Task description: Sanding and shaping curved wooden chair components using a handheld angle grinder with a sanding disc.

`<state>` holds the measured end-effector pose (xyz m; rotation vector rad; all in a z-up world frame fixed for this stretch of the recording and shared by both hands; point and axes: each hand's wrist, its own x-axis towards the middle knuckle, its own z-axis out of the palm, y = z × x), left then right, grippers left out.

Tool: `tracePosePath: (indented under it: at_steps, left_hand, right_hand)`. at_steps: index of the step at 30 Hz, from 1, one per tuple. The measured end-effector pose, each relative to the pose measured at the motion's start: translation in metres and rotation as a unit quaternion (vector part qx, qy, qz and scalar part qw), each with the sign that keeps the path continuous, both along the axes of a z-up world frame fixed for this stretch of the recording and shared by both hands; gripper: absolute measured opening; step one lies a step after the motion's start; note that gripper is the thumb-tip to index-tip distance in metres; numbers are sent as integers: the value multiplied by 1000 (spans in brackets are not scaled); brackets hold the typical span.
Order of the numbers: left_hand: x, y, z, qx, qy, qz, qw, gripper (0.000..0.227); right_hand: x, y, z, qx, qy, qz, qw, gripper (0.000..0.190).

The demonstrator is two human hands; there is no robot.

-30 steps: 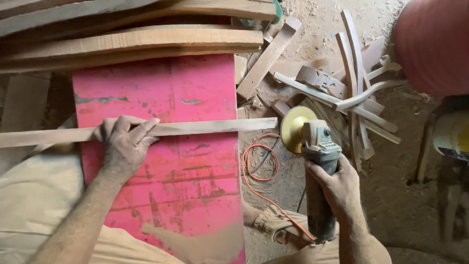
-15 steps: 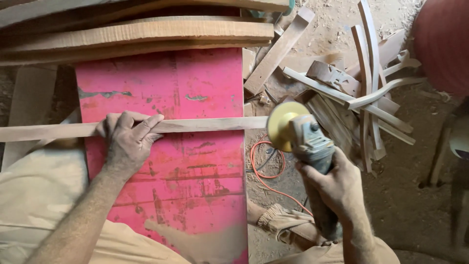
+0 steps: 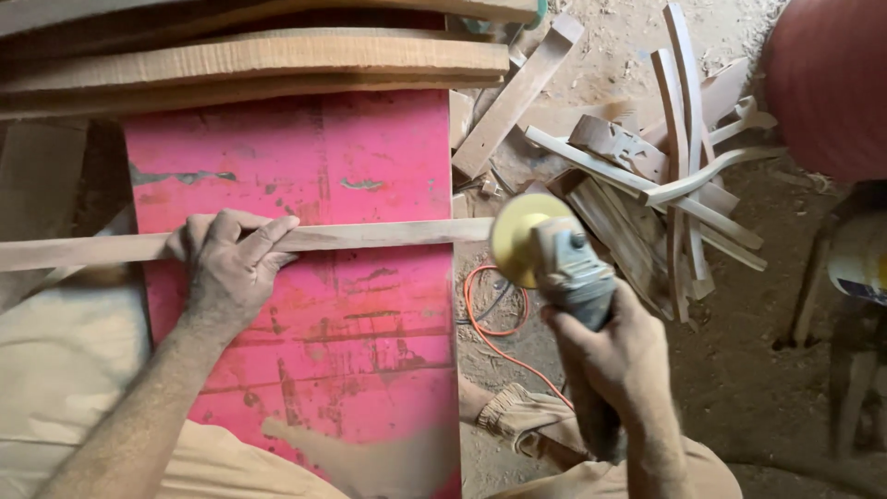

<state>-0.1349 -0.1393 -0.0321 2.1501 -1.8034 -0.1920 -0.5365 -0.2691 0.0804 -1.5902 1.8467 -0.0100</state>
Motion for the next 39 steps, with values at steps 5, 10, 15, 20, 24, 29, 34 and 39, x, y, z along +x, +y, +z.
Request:
tracePosePath:
  at_steps: [5,10,15,20,24,29,34,39]
  left_hand:
    - [1,1,-4,2,-8,-1,1000,37]
    - [0,2,-6,2,-15,-1,1000,36]
    - [0,3,-2,5,-5,3,1000,39]
    - [0,1,-4,1,-4,7,1000,38]
    - [-1,-2,-2,-13,-4,1,1000,39]
    - [0,-2,-5,-16,2,-1,1000,42]
    - [-2,-3,0,-39,19,3,999,41]
    - [-5,-5,4,-27,43,-3,999,43]
  right_hand:
    - [-30,-10,-11,-19,-25,-34,999,57]
    - [-47,-13,-24,-31,28,-60,997,54]
    - [-45,-10,-26,-14,-49,-94,994,51]
    - [-21,-10,-17,-30,-56,-32,997,54]
    - [2,-4,-7,-18,-46,0,999,58]
    - [38,3,13,-36,-13,62,997,69]
    - [76,9,29,-8,45,85,995,72]
    - [109,22,31,-39,74,150,985,75]
